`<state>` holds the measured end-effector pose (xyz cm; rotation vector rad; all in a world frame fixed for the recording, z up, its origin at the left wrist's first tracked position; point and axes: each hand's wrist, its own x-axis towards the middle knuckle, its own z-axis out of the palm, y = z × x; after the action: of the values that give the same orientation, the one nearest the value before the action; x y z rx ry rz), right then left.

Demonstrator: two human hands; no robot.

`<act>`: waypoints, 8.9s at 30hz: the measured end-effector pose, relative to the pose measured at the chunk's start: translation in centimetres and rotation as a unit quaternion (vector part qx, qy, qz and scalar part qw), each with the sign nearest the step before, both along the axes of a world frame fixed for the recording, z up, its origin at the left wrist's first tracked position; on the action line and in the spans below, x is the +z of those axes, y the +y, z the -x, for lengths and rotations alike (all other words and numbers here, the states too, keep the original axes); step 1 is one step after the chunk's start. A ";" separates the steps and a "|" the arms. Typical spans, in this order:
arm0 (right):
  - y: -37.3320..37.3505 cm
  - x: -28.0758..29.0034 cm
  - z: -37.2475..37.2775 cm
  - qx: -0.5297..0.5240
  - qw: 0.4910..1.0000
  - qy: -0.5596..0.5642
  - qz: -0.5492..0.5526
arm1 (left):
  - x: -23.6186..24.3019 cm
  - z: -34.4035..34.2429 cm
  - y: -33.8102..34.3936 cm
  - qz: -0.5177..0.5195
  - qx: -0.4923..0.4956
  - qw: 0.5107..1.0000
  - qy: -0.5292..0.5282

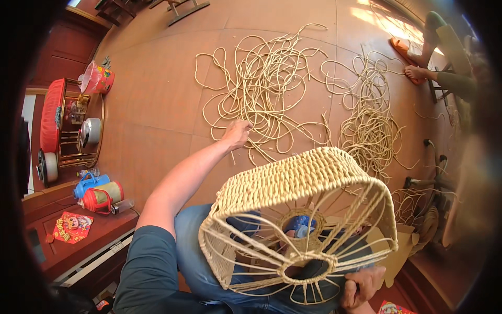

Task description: Manually weaving a basket using long straw fibers.

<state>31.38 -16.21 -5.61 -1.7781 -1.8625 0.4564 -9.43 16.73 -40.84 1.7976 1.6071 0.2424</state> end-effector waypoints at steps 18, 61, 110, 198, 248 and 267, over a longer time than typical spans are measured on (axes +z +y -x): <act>-0.1 -0.3 -1.2 0.016 1.000 -0.005 0.020 | -2.3 0.6 5.8 -0.138 -0.092 0.974 0.152; -1.9 2.8 2.0 -0.060 0.688 0.717 0.097 | 32.4 29.3 -32.6 -0.157 0.104 0.881 0.435; 7.7 3.2 2.3 0.034 0.980 -0.032 -0.194 | 35.9 -3.3 -21.9 -0.178 0.068 0.981 0.032; 11.9 5.0 8.3 0.275 0.951 -0.043 -0.132 | 36.1 -10.5 -24.3 -0.415 -0.022 0.903 -0.108; 16.4 6.9 10.5 0.264 0.944 -0.162 0.111 | 38.4 -12.1 -21.6 -0.201 -0.020 0.978 0.049; 14.6 6.2 10.2 0.293 0.936 -0.187 -0.055 | 36.4 -12.3 -22.8 -0.291 0.052 0.952 -0.082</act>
<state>21.20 -1.62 0.60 -1.2708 -2.6400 0.2184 2.92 -6.11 -4.40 2.0454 1.6153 0.9769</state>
